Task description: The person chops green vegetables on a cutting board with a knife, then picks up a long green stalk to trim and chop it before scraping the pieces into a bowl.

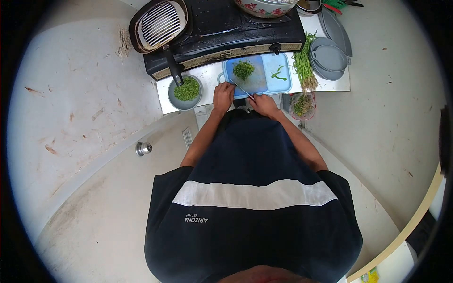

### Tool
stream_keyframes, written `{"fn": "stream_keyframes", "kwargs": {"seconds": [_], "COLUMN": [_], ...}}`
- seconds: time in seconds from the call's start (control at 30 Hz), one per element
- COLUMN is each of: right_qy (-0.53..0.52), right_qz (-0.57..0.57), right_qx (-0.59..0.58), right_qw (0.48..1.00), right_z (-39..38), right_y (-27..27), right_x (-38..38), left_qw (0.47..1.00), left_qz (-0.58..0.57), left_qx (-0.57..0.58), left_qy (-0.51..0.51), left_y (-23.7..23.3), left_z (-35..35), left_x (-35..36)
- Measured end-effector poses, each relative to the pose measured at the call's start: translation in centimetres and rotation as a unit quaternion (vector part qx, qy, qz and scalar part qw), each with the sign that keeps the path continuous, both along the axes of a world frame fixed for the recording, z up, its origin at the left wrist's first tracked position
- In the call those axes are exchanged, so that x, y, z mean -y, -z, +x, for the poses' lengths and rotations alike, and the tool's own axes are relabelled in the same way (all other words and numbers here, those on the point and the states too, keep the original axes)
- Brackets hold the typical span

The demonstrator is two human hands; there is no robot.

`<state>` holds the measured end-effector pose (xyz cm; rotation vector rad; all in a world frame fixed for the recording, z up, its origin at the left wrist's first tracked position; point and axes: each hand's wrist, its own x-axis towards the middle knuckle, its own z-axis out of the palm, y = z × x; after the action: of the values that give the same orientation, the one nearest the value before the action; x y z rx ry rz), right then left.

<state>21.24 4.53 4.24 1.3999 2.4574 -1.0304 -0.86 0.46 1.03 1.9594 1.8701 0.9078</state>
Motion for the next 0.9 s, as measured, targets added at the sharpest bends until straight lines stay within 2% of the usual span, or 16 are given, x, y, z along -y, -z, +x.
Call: {"fn": "stream_keyframes", "kwargs": {"seconds": [0.2, 0.37, 0.9], "right_qy": [-0.005, 0.009, 0.025], "right_qz": [0.027, 0.003, -0.002], "right_qx": [-0.006, -0.004, 0.014], "right_qw": [1.000, 1.000, 1.000], "right_z": [-1.0, -0.1, 0.1], "right_y": [1.1, 0.3, 0.7], "right_x": [-0.2, 0.3, 0.4], "left_qw": [1.000, 0.999, 1.000], "left_qz": [0.003, -0.016, -0.012], "left_qx": [-0.021, -0.040, -0.019], "left_qy": [0.001, 0.003, 0.002], "left_y": [0.2, 0.8, 0.1], "left_z": [0.0, -0.1, -0.1], "left_x": [0.1, 0.2, 0.2]}}
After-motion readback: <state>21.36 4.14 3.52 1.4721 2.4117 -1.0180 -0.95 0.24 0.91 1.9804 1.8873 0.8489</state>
